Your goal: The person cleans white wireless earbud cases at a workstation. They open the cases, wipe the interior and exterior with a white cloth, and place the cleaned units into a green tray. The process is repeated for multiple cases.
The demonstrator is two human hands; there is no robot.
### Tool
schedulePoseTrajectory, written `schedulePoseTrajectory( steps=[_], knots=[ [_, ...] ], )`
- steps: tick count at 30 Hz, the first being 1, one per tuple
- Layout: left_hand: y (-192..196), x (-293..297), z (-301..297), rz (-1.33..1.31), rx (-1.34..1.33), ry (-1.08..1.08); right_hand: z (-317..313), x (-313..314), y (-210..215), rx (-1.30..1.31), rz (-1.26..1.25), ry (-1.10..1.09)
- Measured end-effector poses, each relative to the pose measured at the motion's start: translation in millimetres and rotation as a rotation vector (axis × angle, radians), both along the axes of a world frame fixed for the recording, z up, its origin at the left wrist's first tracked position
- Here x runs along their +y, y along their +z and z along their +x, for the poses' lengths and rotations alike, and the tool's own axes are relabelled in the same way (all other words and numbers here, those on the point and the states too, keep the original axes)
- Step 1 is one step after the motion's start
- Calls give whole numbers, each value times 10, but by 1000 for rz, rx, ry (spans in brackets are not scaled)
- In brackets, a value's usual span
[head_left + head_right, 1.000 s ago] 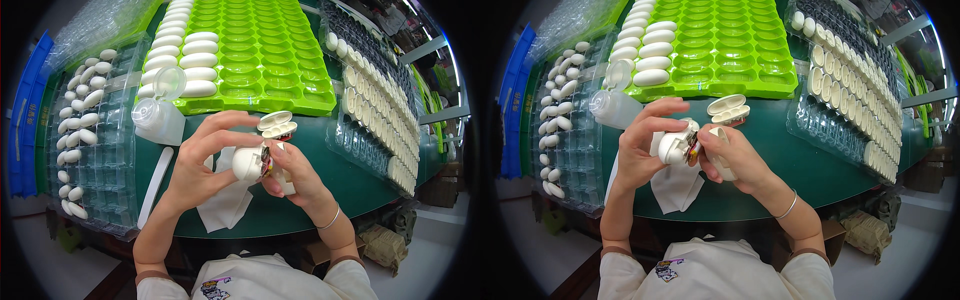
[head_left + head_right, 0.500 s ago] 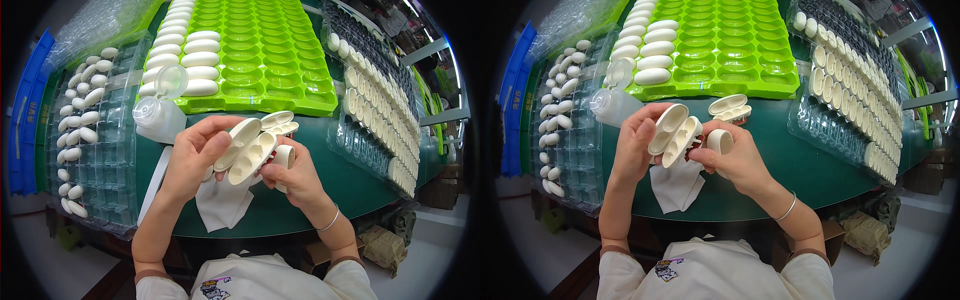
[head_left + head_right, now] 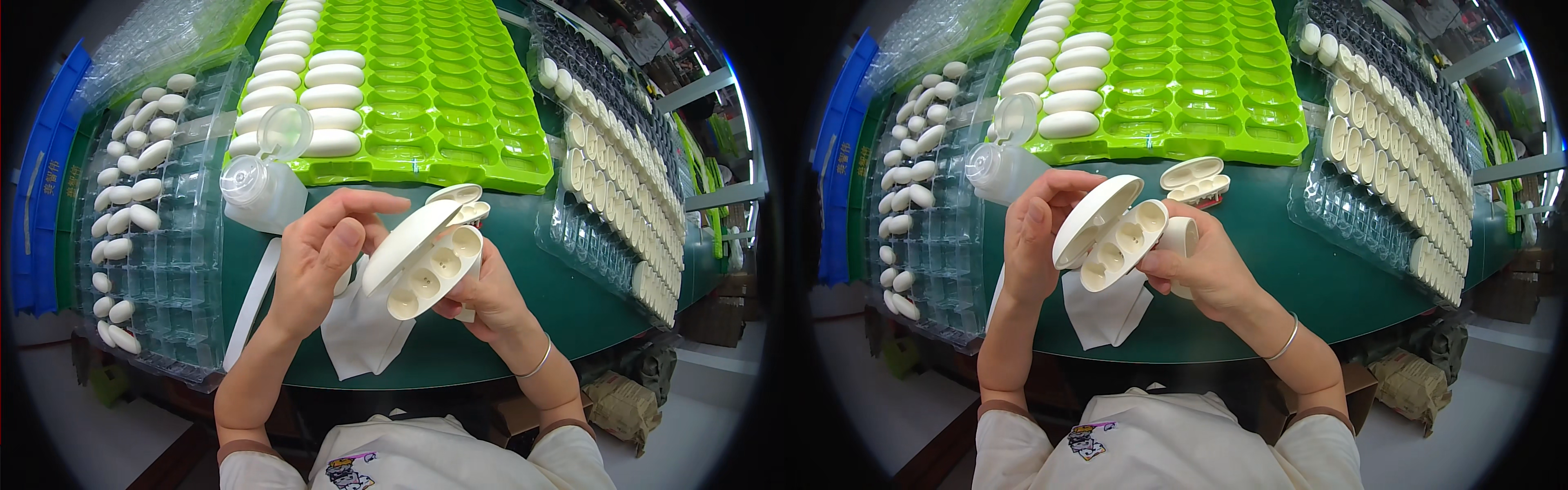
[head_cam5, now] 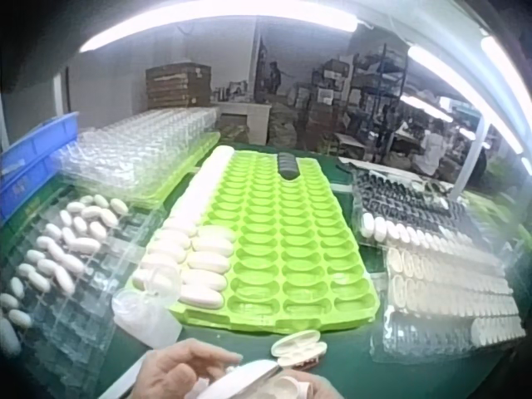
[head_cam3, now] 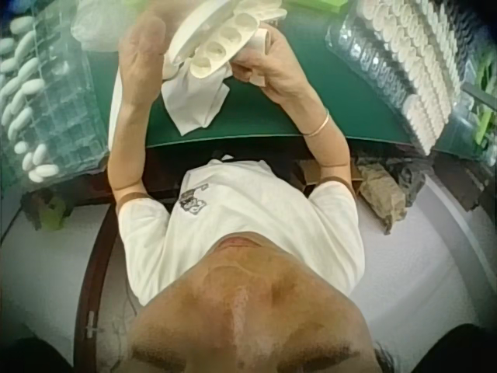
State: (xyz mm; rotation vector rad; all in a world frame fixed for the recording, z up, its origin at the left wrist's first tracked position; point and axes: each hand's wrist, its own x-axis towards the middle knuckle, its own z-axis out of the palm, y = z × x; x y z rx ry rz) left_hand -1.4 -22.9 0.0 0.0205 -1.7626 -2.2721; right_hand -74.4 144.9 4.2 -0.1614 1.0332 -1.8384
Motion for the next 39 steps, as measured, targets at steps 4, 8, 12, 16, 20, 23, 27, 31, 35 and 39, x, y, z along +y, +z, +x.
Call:
schedulePoseTrajectory(
  steps=[4,8,12,16,20,23,27,31,35,39],
  knots=[
    [33,-5,14,-41,51,52,-10,1,-1,5,-14,18],
    [-10,4,-33,-308,299,276,-9,2,11,-7,-32,17],
    [18,-34,-29,-347,311,355,-15,8,-40,9,-51,10],
    [106,-48,-12,-369,54,361,-42,21,-45,41,-40,16],
    [230,-68,24,-678,-222,247,-106,38,-35,30,-37,11],
    [124,-39,27,-1201,-110,127,-124,21,-23,31,-22,-1],
    [10,19,54,-1381,-72,77,-125,10,-19,-2,-18,10],
    [196,-20,46,-953,-257,92,-161,55,-39,-80,-36,87],
    [160,-35,59,-352,-241,288,-154,45,-47,-102,53,143],
    [229,-93,60,-85,-188,37,-167,34,25,-13,136,235]
  ],
)
